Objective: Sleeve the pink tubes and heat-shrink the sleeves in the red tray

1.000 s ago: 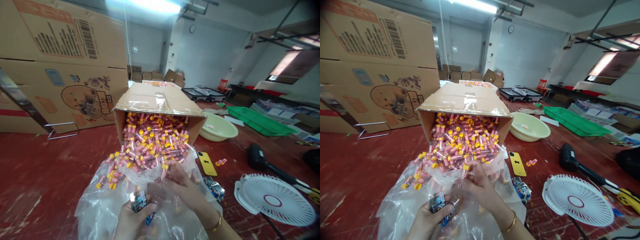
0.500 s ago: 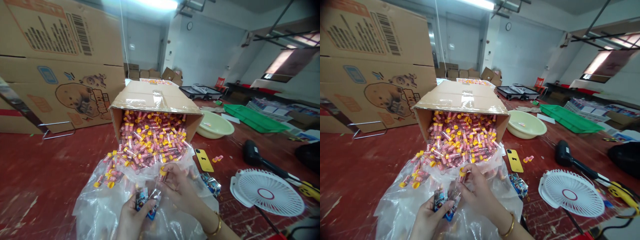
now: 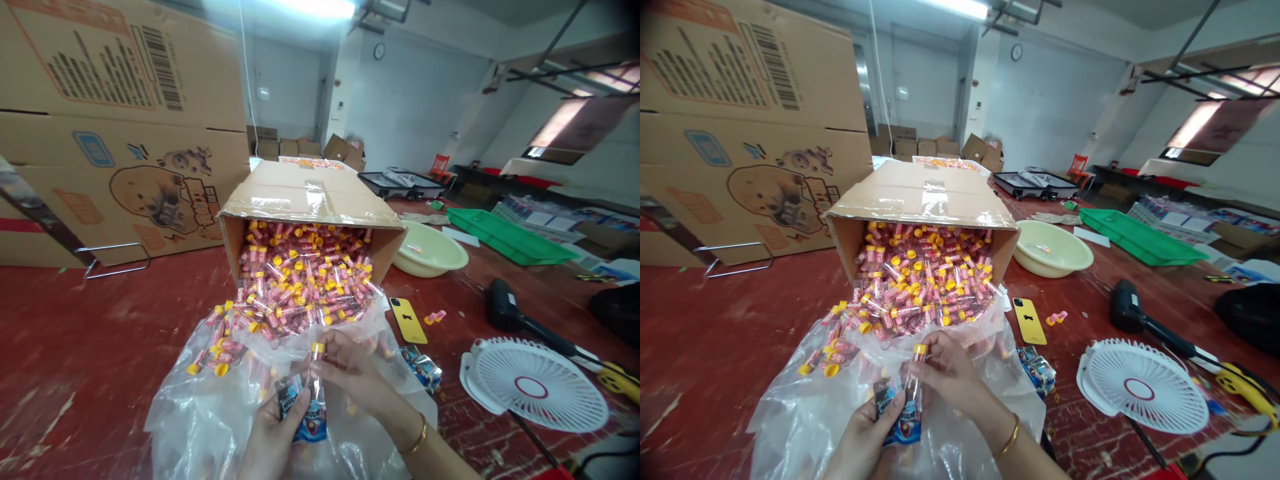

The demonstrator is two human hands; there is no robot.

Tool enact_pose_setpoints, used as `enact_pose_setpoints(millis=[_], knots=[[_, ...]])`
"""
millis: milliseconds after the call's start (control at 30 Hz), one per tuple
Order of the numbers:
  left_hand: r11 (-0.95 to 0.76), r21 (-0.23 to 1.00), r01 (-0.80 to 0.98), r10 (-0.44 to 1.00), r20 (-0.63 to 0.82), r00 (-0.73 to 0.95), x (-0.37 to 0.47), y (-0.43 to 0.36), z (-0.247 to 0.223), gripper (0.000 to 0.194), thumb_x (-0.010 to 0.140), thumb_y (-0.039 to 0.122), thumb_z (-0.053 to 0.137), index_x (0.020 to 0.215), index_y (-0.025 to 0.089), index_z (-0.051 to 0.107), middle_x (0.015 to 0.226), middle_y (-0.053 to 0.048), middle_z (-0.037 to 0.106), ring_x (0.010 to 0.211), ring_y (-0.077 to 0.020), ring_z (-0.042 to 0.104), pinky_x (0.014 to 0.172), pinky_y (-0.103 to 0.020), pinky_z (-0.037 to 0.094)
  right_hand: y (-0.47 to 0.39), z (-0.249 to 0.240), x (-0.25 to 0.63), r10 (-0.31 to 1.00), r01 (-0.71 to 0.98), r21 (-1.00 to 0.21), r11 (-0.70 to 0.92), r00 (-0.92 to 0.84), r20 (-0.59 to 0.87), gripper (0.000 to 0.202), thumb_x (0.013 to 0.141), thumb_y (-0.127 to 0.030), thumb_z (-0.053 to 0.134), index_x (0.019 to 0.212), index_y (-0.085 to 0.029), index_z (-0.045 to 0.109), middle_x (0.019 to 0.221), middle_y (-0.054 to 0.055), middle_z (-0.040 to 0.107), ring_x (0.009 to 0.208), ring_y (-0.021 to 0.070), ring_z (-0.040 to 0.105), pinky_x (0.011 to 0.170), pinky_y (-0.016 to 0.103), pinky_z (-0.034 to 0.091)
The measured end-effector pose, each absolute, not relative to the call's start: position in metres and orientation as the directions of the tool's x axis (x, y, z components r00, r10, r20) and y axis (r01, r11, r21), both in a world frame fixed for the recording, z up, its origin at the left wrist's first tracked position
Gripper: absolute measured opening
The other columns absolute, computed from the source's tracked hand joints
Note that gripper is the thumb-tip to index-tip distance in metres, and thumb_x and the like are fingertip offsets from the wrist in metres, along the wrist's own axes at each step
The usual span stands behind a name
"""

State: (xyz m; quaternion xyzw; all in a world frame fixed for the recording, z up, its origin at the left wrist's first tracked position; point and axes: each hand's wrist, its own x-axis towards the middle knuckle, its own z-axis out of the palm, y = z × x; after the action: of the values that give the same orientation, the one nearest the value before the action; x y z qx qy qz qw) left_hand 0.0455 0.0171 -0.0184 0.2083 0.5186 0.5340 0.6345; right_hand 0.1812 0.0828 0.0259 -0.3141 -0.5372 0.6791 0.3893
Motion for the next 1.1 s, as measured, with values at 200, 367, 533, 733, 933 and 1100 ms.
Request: enact_pose_setpoints(millis=[200,367,533,733,933,1100], knots=[[0.406,0.681,-0.61,0.872,-0.489,0.034,0.056,0.022,-0.002,0.038,0.063,0.044,0.079,0.085,0.014,0.073,0.069,-0.007,0.072,0.065,-0.0182,0.066,0.061,-0.024,0.05,0.051,0.016,0.187,0.808,-0.091,-0.995,-0.043,-0.589,0.019,0.081,0.047,-0.026,0.089,0.111,-0.028,0.038,0.112,0.005,0.052,0.091,0.0193,0.057,0.078,0.034,0.048],[0.446,0.683,-0.579,0.872,-0.478,0.107,0.057,0.021,-0.001,0.039,0.063,0.048,0.078,0.082,0.014,0.073,0.066,-0.007,0.072,0.065,-0.0178,0.066,0.061,-0.023,0.05,0.039,0.001,0.181,0.914,-0.042,-0.999,0.015,-0.405,0.031,0.062,0.059,-0.01,0.075,0.103,-0.028,0.035,0.098,0.001,0.05,0.081,0.0156,0.055,0.066,0.028,0.047],[0.44,0.729,-0.523,0.889,-0.435,0.141,0.054,0.014,-0.011,0.033,0.063,0.042,0.08,0.077,0.013,0.072,0.07,-0.007,0.072,0.069,-0.0165,0.064,0.067,-0.022,0.048,0.04,-0.001,0.179,0.899,-0.153,-0.983,0.101,-0.409,0.156,0.057,0.059,-0.001,0.065,0.099,-0.027,0.033,0.09,-0.002,0.047,0.075,0.0127,0.052,0.061,0.023,0.042],[0.441,0.717,-0.54,0.882,-0.458,0.112,0.056,0.013,-0.008,0.034,0.059,0.042,0.082,0.075,0.013,0.072,0.066,-0.007,0.072,0.066,-0.018,0.064,0.065,-0.025,0.048,0.036,0.006,0.182,0.891,-0.08,-0.971,0.226,-0.387,0.239,0.062,0.056,0.007,0.058,0.105,-0.025,0.035,0.097,0.0,0.047,0.086,0.015,0.052,0.072,0.026,0.044],[0.452,0.726,-0.519,0.873,-0.479,0.09,0.056,0.016,-0.011,0.042,0.052,0.045,0.086,0.075,0.013,0.073,0.066,-0.007,0.072,0.057,-0.015,0.063,0.058,-0.023,0.048,0.036,0.005,0.18,0.89,-0.093,-0.967,0.238,-0.379,0.256,0.062,0.057,0.005,0.057,0.104,-0.026,0.033,0.095,0.0,0.05,0.084,0.0148,0.052,0.07,0.026,0.043],[0.432,0.73,-0.529,0.881,-0.467,0.076,0.054,0.015,-0.016,0.039,0.053,0.043,0.086,0.075,0.013,0.073,0.069,-0.006,0.073,0.059,-0.0155,0.064,0.059,-0.023,0.048,0.036,0.01,0.176,0.894,-0.145,-0.965,0.22,-0.366,0.259,0.057,0.057,0.003,0.057,0.098,-0.027,0.032,0.093,-0.001,0.049,0.08,0.014,0.052,0.067,0.025,0.043]])
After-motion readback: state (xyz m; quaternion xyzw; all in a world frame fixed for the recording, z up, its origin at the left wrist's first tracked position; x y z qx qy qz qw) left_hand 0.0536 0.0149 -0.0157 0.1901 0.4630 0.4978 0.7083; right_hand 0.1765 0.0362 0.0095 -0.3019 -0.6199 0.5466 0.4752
